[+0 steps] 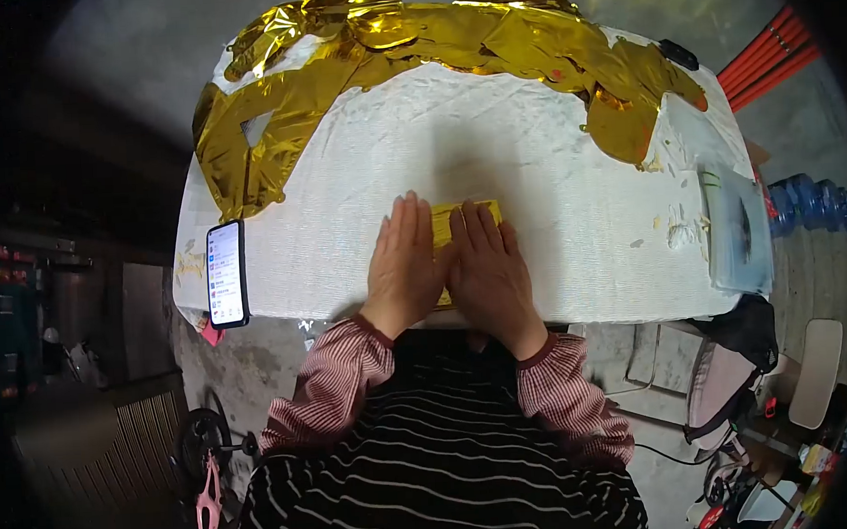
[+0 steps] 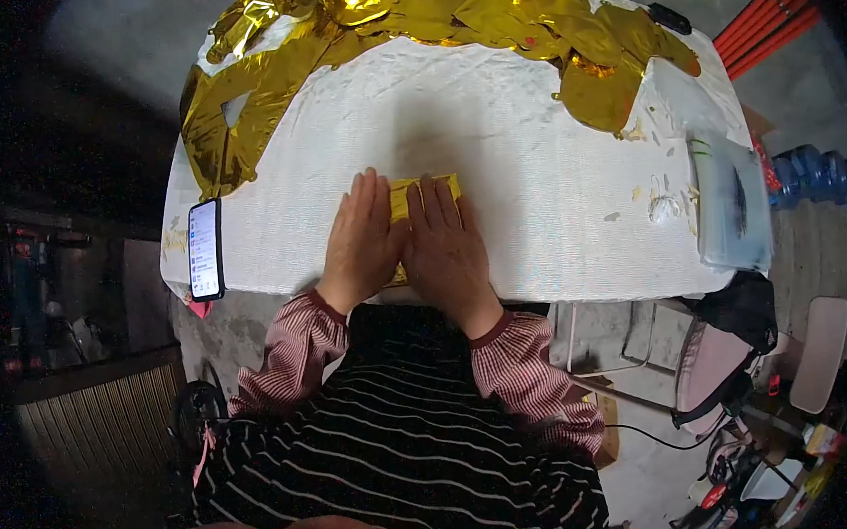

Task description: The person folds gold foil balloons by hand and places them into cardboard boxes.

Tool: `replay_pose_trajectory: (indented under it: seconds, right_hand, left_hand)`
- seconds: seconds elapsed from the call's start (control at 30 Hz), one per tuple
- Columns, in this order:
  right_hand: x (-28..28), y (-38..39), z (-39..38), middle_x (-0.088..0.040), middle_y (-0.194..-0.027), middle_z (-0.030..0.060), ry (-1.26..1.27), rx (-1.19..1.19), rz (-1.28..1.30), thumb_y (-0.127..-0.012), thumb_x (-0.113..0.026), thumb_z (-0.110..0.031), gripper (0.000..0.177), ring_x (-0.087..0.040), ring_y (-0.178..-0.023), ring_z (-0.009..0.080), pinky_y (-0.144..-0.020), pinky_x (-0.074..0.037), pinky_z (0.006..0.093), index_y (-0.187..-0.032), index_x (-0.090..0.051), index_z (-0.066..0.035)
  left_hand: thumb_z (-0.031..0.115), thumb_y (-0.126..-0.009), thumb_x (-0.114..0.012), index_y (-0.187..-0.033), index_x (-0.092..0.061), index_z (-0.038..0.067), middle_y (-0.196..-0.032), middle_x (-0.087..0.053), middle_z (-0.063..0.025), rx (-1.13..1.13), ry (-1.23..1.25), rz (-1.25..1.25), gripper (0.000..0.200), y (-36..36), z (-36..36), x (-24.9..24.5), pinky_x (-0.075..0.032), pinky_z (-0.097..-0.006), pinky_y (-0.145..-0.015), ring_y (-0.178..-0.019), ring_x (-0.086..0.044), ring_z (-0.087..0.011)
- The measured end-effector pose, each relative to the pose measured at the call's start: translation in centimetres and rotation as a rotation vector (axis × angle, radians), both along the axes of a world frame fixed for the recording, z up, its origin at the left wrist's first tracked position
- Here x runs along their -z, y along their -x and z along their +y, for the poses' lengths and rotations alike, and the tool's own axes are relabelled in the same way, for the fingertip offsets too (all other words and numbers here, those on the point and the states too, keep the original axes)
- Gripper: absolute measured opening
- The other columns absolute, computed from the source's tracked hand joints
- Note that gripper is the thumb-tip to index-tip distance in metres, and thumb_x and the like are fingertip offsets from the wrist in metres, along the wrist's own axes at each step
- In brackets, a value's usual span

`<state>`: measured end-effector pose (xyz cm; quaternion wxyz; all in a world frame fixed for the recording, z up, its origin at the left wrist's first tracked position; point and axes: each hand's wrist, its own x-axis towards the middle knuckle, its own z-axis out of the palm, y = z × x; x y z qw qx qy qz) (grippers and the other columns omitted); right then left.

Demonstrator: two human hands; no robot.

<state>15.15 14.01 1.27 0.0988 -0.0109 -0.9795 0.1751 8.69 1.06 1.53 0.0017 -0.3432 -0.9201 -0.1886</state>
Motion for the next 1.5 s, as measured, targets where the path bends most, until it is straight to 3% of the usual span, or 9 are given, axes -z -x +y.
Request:
replay_pose_trajectory:
  seconds: [0.07,0.33,0.43,0.63,1.0,1.1,1.2,1.3,1.5]
  right_hand:
    - [0.1,-0.1,-0.1,-0.038,-0.144,0.0224,-0.013,0.009,0.038,-0.094,-0.042,-0.026,0.052,-0.034,-0.136,0.0323,-0.111,-0.024,0.0466,-0.137,-0.041,0.002]
    - [0.4,-0.2,-0.1,-0.038,-0.144,0.0225,-0.007,-0.002,0.074,-0.094,-0.042,-0.03,0.055,-0.034,-0.135,0.0335,-0.111,-0.024,0.048,-0.137,-0.04,0.004]
    - [0.4,-0.2,-0.1,-0.038,-0.143,0.0225,-0.013,0.002,0.074,-0.092,-0.044,-0.028,0.055,-0.035,-0.134,0.034,-0.11,-0.025,0.0485,-0.136,-0.04,0.005]
    - [1.2,0.0,0.2,-0.036,-0.145,0.0216,-0.02,-0.001,0.095,-0.093,-0.043,-0.028,0.055,-0.032,-0.136,0.0336,-0.112,-0.022,0.0469,-0.138,-0.038,0.004]
    - [1.2,0.1,0.3,-0.035,-0.146,0.0209,-0.045,-0.02,0.072,-0.094,-0.041,-0.027,0.054,-0.03,-0.138,0.0338,-0.113,-0.022,0.0457,-0.14,-0.036,0.002]
    - [0.0,-0.3,0.2,-0.038,-0.144,0.0203,0.04,0.018,0.162,-0.09,-0.051,-0.024,0.052,-0.032,-0.136,0.0347,-0.111,-0.024,0.0466,-0.135,-0.043,0.0]
    - [-1.4,-2.4,0.7,-0.051,-0.131,0.0181,0.007,-0.199,0.399,-0.082,-0.062,-0.019,0.045,-0.048,-0.123,0.0339,-0.102,-0.039,0.0446,-0.124,-0.054,-0.002]
    - [-0.1,-3.3,1.2,-0.066,-0.098,0.0108,0.056,-0.338,0.451,-0.073,-0.069,-0.013,0.034,-0.065,-0.086,0.0286,-0.072,-0.053,0.0369,-0.106,-0.062,-0.005]
    - [-1.5,-4.0,0.5,-0.065,-0.097,0.0084,0.083,-0.296,0.296,-0.078,-0.064,-0.016,0.033,-0.064,-0.091,0.0242,-0.077,-0.049,0.0356,-0.109,-0.06,-0.008]
  left_hand:
    - [0.039,-0.095,-0.046,-0.142,-0.025,-0.009,-0.149,-0.024,-0.0277,-0.061,0.116,-0.037,0.071,-0.1,-0.9,-0.1,-0.016,-0.0445,-0.115,-0.142,-0.019,-0.0376]
    - [0.03,-0.091,-0.057,-0.141,-0.026,-0.009,-0.149,-0.024,-0.0264,-0.176,0.136,-0.038,0.071,-1.3,-4.6,-1.4,-0.017,-0.0448,-0.116,-0.141,-0.021,-0.0391]
    - [0.013,-0.078,-0.07,-0.134,-0.041,-0.003,-0.141,-0.037,-0.0257,0.189,-0.162,0.006,0.065,-3.8,-4.9,-4.2,-0.028,-0.0466,-0.111,-0.134,-0.033,-0.0412]
    - [0.008,-0.078,-0.065,-0.121,-0.058,0.003,-0.129,-0.054,-0.0132,0.325,-0.162,-0.005,0.044,-4.6,-6.2,-1.6,-0.041,-0.0423,-0.104,-0.124,-0.05,-0.0295]
    - [0.005,-0.078,-0.058,-0.114,-0.057,-0.002,-0.119,-0.06,-0.0173,0.516,0.206,0.379,0.036,-2.9,-5.6,-1.7,-0.049,-0.0372,-0.095,-0.112,-0.059,-0.0303]
    - [0.005,-0.079,-0.057,-0.11,-0.057,-0.002,-0.114,-0.061,-0.0166,0.534,0.178,0.377,0.032,-2.4,-5.5,-1.9,-0.05,-0.0358,-0.092,-0.109,-0.06,-0.0284]
    - [0.006,-0.079,-0.056,-0.105,-0.057,-0.001,-0.109,-0.062,-0.0156,0.51,0.057,0.296,0.027,-2.1,-5.4,-1.6,-0.051,-0.0359,-0.087,-0.103,-0.062,-0.029]
    - [0.007,-0.078,-0.057,-0.1,-0.058,0.001,-0.096,-0.064,-0.0137,0.524,-0.012,0.189,0.022,-1.2,-5.3,-2.9,-0.052,-0.0375,-0.079,-0.092,-0.064,-0.0302]
    - [0.009,-0.077,-0.06,-0.094,-0.058,0.006,-0.081,-0.063,-0.0113,0.44,0.046,0.033,0.017,0.3,-5.5,-3.1,-0.05,-0.0425,-0.068,-0.078,-0.062,-0.0333]
